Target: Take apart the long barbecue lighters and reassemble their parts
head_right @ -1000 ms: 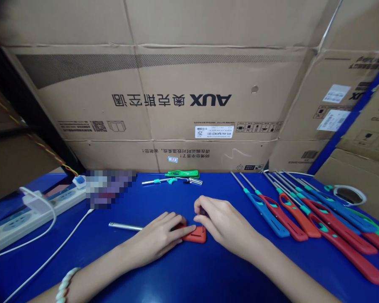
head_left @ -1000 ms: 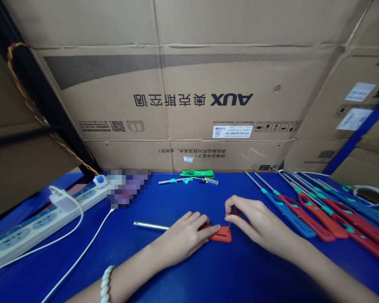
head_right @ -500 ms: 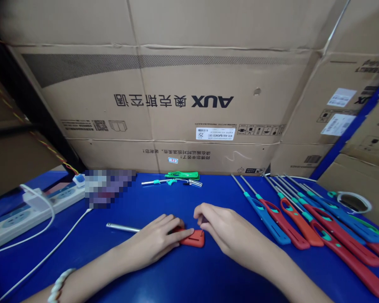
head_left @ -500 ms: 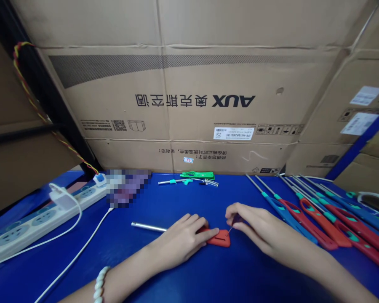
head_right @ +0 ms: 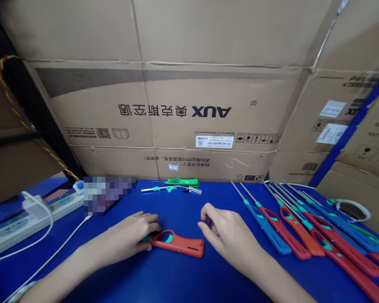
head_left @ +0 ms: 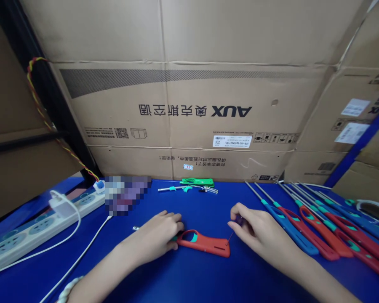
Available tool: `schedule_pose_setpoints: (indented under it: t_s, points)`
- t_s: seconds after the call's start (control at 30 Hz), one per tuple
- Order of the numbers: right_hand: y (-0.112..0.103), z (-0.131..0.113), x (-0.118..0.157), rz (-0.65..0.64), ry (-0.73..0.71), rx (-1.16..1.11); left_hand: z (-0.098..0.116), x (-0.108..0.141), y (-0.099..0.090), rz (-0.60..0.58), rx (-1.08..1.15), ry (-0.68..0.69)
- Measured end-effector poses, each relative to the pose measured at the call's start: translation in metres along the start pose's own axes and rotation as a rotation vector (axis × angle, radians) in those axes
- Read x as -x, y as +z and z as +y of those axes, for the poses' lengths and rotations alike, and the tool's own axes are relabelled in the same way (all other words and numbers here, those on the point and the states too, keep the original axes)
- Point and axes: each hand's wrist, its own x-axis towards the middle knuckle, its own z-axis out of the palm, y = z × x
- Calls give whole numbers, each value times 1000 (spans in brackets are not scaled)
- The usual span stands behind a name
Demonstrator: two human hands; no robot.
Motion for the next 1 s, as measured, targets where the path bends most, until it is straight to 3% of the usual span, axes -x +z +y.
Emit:
schedule_pose_setpoints:
  t_s: [0.1,0.17,0.23,0.3,0.4,0.5,0.57,0.63,0.77,0.9,1.0]
  points:
    - [-7,0,0,89,7,-76,2,-4,4,4,-50,-29]
    - [-11,-2,1,199,-30,-47,9,-10,12,46,-73,-26]
    - [-10,-4,1,221,-96,13,17,-16,21,91,-78,-35]
    - [0,-7,2,108,-178,77,24,-20,29,152,-67,-22]
    - [31,-10,4,-112,-275,218,24,-21,35,238,-42,28]
    - [62,-12,6,-147,-272,352,19,-20,35,269,-35,25]
    - [71,-11,4,-185,-247,414,15,-19,33,264,-35,4]
    - [65,-8,0,-237,-186,437,13,-18,31,258,-34,-4]
    - [29,7,-8,-282,11,460,14,-18,28,271,-30,-6]
    - [-5,36,-11,-256,251,580,14,-18,26,281,-21,-5]
    - [-16,59,-11,-286,437,629,15,-18,26,252,-18,-12]
